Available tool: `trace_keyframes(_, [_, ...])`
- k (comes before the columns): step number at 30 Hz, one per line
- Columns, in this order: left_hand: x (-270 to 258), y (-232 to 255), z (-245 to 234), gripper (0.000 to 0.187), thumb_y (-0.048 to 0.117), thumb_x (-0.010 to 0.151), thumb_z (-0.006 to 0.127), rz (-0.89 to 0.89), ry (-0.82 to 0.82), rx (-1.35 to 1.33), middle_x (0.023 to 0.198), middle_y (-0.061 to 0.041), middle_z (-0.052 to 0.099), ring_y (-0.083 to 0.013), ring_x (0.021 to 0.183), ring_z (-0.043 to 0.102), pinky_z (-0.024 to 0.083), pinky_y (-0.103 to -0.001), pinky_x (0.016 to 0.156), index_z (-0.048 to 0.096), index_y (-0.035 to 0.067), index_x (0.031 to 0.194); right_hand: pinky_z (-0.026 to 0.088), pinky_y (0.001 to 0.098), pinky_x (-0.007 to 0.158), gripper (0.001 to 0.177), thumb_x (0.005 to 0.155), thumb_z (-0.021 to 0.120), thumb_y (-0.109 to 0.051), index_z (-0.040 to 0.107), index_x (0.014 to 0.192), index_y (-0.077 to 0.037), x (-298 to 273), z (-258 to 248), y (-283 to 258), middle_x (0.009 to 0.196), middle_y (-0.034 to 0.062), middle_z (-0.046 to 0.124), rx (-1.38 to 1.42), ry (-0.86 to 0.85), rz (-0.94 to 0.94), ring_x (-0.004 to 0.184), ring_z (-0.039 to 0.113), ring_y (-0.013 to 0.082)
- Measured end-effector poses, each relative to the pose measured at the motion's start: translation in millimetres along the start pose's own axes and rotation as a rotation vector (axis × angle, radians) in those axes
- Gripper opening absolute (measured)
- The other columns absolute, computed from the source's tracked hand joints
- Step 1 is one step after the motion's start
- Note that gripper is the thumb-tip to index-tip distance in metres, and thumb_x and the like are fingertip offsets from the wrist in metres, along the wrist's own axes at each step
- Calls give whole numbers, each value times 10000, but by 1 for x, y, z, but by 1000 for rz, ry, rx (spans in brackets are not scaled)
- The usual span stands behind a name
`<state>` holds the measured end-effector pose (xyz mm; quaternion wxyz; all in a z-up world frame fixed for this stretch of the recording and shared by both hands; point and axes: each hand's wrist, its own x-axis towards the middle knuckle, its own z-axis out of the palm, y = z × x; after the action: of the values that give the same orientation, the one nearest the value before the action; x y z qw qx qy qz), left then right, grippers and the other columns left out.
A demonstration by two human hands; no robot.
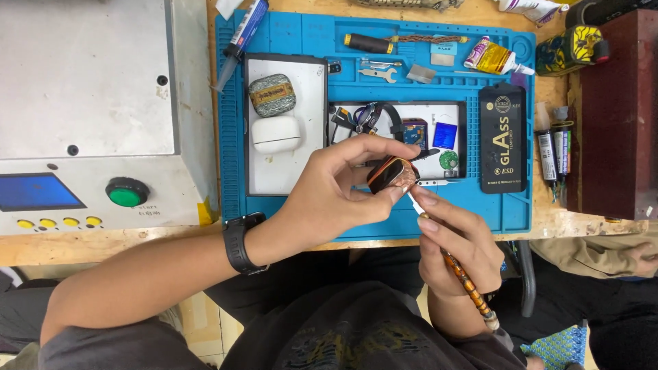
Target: The person uses a small tool to scrape and clean the copper contacts on the back of a disassembled smartwatch. They repeatedly rotate the device to access different areas of the contact points while working over a blue tray filled with tools and parts.
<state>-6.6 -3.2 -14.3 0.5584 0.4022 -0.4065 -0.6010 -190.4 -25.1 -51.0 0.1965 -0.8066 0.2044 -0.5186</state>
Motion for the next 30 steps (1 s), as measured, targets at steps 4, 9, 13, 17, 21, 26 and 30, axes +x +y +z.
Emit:
trace_keyframes(4, [0,-1,0,285,39,837,605,-7,7,1,1191,-91,615,-252,1219,587,595,-213,770,571,94,1114,625,436,855,144,921,505,-79,596,933,32,1,-5,-4,988,304,586,-35,-70,52,922,674,424])
trace_keyframes(9, [0,1,0,296,62,835,596,-6,9,29,1180,-82,613,-234,1152,613,602,-243,841,570,104,1127,620,418,861,94,897,538,20,593,970,41,4,-6,-2,1021,311,581,-57,-114,5,934,679,439])
trace_keyframes(13, [0,1,-1,306,66,831,606,-14,14,23,1180,-86,613,-230,1113,631,608,-230,808,568,105,1132,612,438,875,88,888,535,38,587,957,58,8,-3,-5,1009,321,574,-46,-118,13,942,669,451])
trace_keyframes(17, [-1,1,0,301,57,832,605,-2,16,8,1194,-87,605,-232,1138,616,608,-220,786,564,100,1128,619,442,868,86,890,535,36,593,948,62,9,-2,-5,1000,309,583,-56,-96,3,925,671,423])
trace_keyframes(21, [-1,0,-1,302,63,832,608,18,14,14,1189,-85,608,-230,1114,633,615,-246,835,562,110,1127,619,428,860,87,888,540,32,601,941,64,10,-1,-5,993,304,587,-70,-92,-9,918,673,415])
trace_keyframes(26, [-2,0,-1,296,63,845,604,18,9,13,1195,-85,602,-233,1113,630,597,-219,804,559,110,1134,619,436,860,85,886,534,36,593,936,71,13,0,-5,988,314,582,-49,-88,-14,911,673,417])
trace_keyframes(30, [-2,0,-1,297,63,839,607,-1,16,-1,1183,-81,610,-219,1080,644,603,-226,793,564,113,1129,621,440,859,90,896,527,6,597,910,60,10,0,-6,970,300,587,-41,-61,34,909,671,396])
